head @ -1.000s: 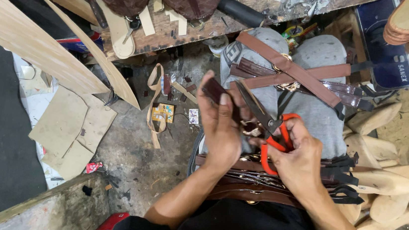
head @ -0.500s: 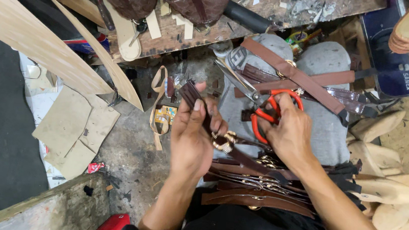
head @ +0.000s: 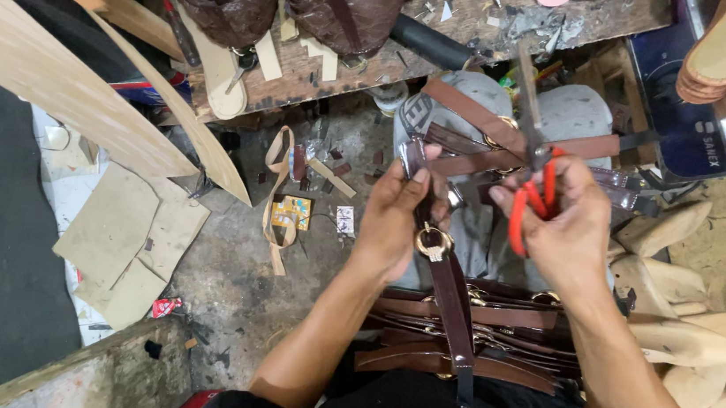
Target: The person sits with a stack of brown leather belts on their lap and uses red-handled scissors to trim the strap ends and edges of each belt one at a time. They thread a metal ring buckle onto a strap, cut small pieces off the belts, and place finished belts on the pile, occasionally reaching to a rack above.
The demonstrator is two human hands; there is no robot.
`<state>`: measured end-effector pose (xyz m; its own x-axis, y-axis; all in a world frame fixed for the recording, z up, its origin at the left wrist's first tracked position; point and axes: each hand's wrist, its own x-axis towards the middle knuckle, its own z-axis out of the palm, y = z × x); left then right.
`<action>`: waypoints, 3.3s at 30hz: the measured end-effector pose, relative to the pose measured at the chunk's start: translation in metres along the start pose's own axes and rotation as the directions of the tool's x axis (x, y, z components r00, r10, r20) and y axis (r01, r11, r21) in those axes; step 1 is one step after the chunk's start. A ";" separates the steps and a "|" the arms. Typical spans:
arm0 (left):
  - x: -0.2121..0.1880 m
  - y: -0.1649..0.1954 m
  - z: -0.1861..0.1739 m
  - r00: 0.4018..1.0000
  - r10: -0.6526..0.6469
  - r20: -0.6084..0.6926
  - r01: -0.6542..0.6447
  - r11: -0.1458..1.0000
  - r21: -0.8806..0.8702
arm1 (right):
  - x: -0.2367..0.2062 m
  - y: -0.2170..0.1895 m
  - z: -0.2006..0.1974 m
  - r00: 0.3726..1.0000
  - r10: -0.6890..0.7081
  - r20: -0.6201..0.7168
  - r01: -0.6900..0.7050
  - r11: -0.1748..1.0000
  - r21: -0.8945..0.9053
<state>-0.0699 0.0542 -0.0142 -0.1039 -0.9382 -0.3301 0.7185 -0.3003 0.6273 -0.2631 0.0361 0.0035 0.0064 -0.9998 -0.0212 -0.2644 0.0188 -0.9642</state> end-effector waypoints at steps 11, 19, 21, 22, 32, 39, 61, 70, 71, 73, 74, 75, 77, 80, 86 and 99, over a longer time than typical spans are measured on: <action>-0.009 -0.006 0.017 1.000 0.027 0.003 -0.027 0.985 0.173 | -0.001 -0.041 -0.026 0.999 -0.047 0.007 0.040 0.915 0.400; -0.020 0.025 0.063 0.952 0.148 0.267 -0.279 0.779 0.562 | -0.020 -0.059 -0.076 0.973 -0.075 -0.220 0.131 0.958 0.256; -0.021 0.022 0.076 0.964 0.127 0.235 -0.196 0.934 0.298 | -0.026 -0.048 -0.096 0.967 -0.122 -0.225 0.169 0.964 0.204; -0.022 0.018 0.079 0.969 0.112 0.219 -0.148 0.977 0.153 | -0.023 -0.042 -0.112 0.969 -0.154 -0.194 0.193 0.960 0.205; -0.006 -0.023 0.013 0.989 0.145 0.001 -0.135 0.917 0.374 | -0.022 -0.025 -0.119 0.983 -0.134 -0.123 0.126 0.989 -0.072; -0.020 -0.005 -0.029 0.997 0.074 -0.002 -0.062 0.852 0.520 | 0.011 -0.033 -0.027 0.967 -0.093 0.236 0.060 0.988 0.142; -0.020 -0.030 -0.036 0.994 0.110 0.017 -0.104 0.862 0.497 | 0.019 -0.016 -0.010 0.937 0.095 0.335 -0.111 0.993 0.030; -0.020 -0.014 -0.039 0.992 -0.040 0.117 -0.007 0.926 0.378 | 0.032 -0.021 0.001 0.915 0.019 0.403 0.029 0.993 -0.113; -0.020 -0.010 -0.040 0.990 -0.056 0.128 0.003 0.925 0.380 | 0.033 -0.022 0.002 0.915 -0.005 0.404 0.080 0.982 -0.169; -0.020 -0.005 -0.044 0.985 -0.089 0.150 0.025 0.923 0.384 | 0.034 -0.025 0.004 0.898 -0.019 0.440 0.064 0.994 -0.088; -0.019 -0.004 -0.044 0.985 -0.083 0.154 0.014 0.915 0.402 | 0.034 -0.027 0.003 0.889 -0.026 0.458 0.053 0.997 -0.047; -0.019 -0.004 -0.046 0.984 -0.076 0.159 0.002 0.907 0.420 | 0.035 -0.028 0.004 0.883 -0.008 0.469 0.037 0.998 -0.054; -0.017 -0.003 -0.049 0.985 -0.067 0.162 -0.010 0.901 0.434 | 0.035 -0.030 0.005 0.873 0.028 0.487 0.006 0.998 -0.068; -0.015 -0.006 -0.053 0.985 -0.074 0.153 0.008 0.921 0.390 | 0.033 -0.030 0.007 0.881 0.016 0.472 0.060 0.988 -0.146; -0.012 -0.020 -0.053 0.989 -0.045 0.140 -0.002 0.948 0.318 | 0.021 -0.028 0.016 0.907 -0.023 0.420 0.099 0.982 -0.159; -0.021 -0.032 -0.037 0.998 0.025 0.064 -0.040 0.969 0.243 | 0.002 -0.002 -0.038 0.932 -0.132 0.338 0.317 0.749 -0.582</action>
<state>-0.0652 0.0895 -0.0539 -0.1300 -0.9545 -0.2682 0.5336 -0.2953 0.7925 -0.2996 0.0333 0.0156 0.3670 -0.9301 0.0178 -0.7572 -0.3098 -0.5750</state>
